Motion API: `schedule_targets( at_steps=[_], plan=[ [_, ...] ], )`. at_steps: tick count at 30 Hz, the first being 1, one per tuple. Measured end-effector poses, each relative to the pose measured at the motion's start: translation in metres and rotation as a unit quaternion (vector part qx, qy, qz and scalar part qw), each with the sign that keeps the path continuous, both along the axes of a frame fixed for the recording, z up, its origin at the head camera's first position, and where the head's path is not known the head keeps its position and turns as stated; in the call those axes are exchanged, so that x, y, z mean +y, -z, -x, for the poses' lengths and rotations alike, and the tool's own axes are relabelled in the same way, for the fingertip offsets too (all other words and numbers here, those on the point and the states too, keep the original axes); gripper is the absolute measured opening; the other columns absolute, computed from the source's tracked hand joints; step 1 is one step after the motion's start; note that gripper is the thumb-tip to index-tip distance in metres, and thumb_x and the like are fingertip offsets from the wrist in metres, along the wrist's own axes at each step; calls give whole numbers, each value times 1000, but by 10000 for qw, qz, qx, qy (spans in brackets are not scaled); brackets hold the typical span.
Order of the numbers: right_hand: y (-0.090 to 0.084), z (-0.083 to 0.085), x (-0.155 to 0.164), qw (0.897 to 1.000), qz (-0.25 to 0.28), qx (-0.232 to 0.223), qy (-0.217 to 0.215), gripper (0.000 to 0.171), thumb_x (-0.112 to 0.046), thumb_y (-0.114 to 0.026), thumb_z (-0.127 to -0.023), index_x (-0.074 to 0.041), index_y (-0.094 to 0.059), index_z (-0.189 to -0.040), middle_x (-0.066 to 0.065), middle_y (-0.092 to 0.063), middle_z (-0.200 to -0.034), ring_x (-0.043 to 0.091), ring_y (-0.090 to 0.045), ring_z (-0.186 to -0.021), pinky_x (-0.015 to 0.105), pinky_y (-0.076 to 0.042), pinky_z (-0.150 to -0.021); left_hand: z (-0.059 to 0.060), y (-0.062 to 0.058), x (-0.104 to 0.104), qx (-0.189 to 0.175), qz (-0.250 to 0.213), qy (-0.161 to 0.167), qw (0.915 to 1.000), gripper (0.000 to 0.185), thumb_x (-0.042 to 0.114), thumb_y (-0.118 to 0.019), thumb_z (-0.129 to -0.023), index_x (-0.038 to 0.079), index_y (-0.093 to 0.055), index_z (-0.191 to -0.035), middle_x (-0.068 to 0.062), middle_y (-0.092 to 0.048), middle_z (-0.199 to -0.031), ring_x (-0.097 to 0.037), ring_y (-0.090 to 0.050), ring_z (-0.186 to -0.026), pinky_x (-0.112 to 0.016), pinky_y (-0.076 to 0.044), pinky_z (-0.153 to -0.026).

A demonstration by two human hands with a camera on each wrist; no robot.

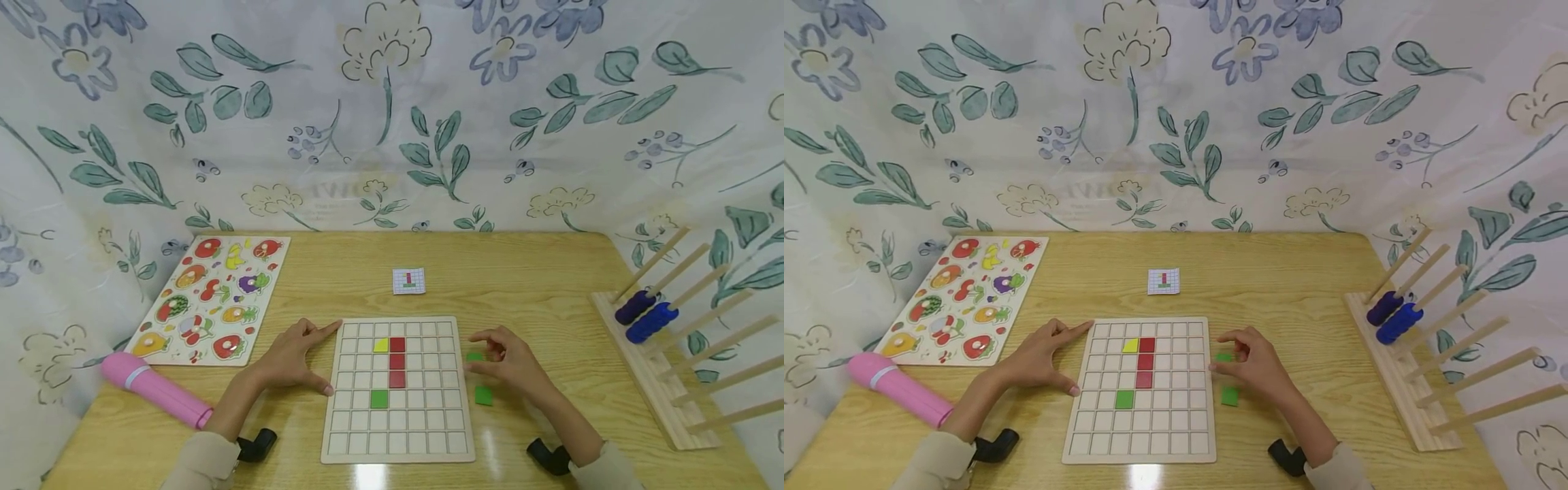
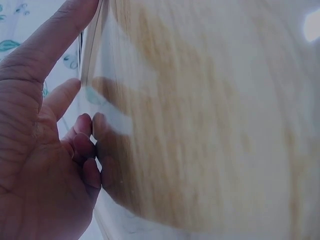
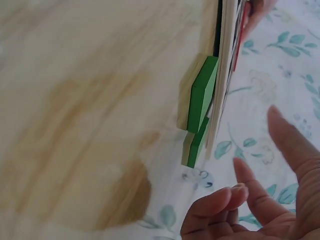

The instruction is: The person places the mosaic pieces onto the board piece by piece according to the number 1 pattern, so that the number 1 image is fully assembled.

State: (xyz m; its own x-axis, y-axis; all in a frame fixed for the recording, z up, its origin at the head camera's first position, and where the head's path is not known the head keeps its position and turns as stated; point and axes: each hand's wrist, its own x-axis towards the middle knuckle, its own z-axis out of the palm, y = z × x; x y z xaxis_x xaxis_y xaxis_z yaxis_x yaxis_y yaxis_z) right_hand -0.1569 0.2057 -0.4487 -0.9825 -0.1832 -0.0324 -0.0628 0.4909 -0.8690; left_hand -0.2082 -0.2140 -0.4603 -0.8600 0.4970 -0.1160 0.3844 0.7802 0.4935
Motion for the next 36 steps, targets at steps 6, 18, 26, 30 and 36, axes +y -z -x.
schedule_targets(
  at_steps=[6, 18, 26, 30, 36],
  plan=[
    [6, 1, 6, 9999, -106, 111, -38, 45, -17, -86, -76, -2, -69, -116, 7, -45, -86, 11, -40, -71, 23, -37, -62, -1, -1, 0, -12, -43, -3, 10000, 117, 66, -87, -54, 28, -39, -154, -1, -39, -100, -16, -34, -84, -30, -29, -73],
    [10, -2, 5, 9963, -782, 363, -7, 39, -15, -87, -74, -2, -72, -107, 3, -42, -80, 10, -37, -69, 23, -35, -61, -3, 0, -1, -20, -42, 2, 10000, 117, 67, -86, -55, 27, -38, -154, -1, -38, -99, -15, -33, -82, -30, -28, -72],
    [11, -3, 3, 9923, -1073, 620, 43, 26, -12, -85, -76, -5, -75, -99, 1, -44, -81, 7, -36, -67, 24, -35, -60, -3, -3, -1, -10, -80, -19, 10000, 116, 66, -87, -55, 27, -39, -154, -1, -39, -99, -16, -33, -83, -30, -28, -72],
    [13, -2, 3, 9899, -1132, 855, 35, 23, -11, -86, -75, -4, -76, -95, -1, -46, -82, 6, -36, -68, 24, -35, -61, -3, -4, 0, 1, -49, -37, 10000, 116, 65, -87, -55, 27, -39, -154, -1, -39, -99, -15, -33, -82, -30, -28, -72],
    [15, -2, 3, 9907, -1050, 864, 54, 22, -7, -87, -73, -4, -76, -91, -2, -44, -81, 6, -38, -68, 24, -37, -62, -2, -3, 1, -5, -69, -35, 10000, 116, 64, -87, -55, 26, -40, -153, -1, -38, -98, -16, -33, -82, -30, -28, -72]
  ],
)
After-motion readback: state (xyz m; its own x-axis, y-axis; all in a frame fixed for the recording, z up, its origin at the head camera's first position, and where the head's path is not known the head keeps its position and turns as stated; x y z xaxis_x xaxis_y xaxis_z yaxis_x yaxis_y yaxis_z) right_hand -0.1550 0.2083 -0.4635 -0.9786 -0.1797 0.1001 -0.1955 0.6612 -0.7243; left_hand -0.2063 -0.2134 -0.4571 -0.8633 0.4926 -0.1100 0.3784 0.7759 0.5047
